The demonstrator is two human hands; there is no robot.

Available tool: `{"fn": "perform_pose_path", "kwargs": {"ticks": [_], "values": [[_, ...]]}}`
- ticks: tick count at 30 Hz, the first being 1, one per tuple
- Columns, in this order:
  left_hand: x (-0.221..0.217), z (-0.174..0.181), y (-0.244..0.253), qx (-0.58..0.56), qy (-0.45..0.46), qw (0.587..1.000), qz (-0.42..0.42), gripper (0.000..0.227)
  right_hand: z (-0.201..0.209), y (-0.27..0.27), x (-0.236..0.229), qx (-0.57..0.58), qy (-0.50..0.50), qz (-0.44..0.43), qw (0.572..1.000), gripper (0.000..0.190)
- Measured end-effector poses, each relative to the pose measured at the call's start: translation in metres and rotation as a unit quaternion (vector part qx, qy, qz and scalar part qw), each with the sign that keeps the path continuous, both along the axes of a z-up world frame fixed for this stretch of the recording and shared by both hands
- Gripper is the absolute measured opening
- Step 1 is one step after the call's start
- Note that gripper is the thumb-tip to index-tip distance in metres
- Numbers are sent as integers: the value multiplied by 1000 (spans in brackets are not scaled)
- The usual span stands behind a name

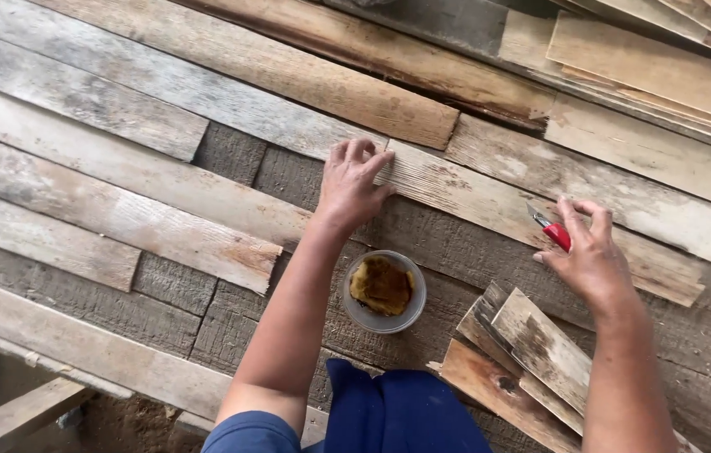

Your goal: The person picks up several weathered wooden planks and arranges them in a staggered pattern on a wooden surface. They use a red utility knife to scrape and clean the surface of the planks while positioning them.

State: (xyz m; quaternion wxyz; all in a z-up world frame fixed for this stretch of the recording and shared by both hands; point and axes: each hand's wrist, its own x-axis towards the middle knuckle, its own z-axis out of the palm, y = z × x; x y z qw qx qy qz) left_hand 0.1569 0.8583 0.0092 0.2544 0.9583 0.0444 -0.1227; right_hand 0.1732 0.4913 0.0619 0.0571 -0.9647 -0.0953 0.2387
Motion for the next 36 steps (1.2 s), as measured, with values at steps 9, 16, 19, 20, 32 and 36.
{"fn": "perform_pose_path", "kwargs": {"ticks": [9, 16, 19, 20, 32, 36], "values": [[-9, -32, 4, 10, -254, 966, -36, 65, -35, -23, -22, 95, -122, -56, 986, 66], [-4, -41, 10, 22, -259, 964, -63, 64, -50, -29, -20, 85, -137, -50, 986, 66], [-5, -40, 7, 30, -239, 969, -52, 64, -59, -33, -20, 87, -145, -45, 985, 67], [-5, -38, 6, 33, -225, 973, -45, 63, -58, -32, -20, 88, -141, -49, 985, 67], [-6, -36, 5, 35, -227, 973, -33, 62, -42, -23, -21, 81, -137, -35, 987, 63], [-10, -33, 6, 17, -254, 966, -35, 63, -25, -22, -28, 97, -149, -18, 984, 63]]}}
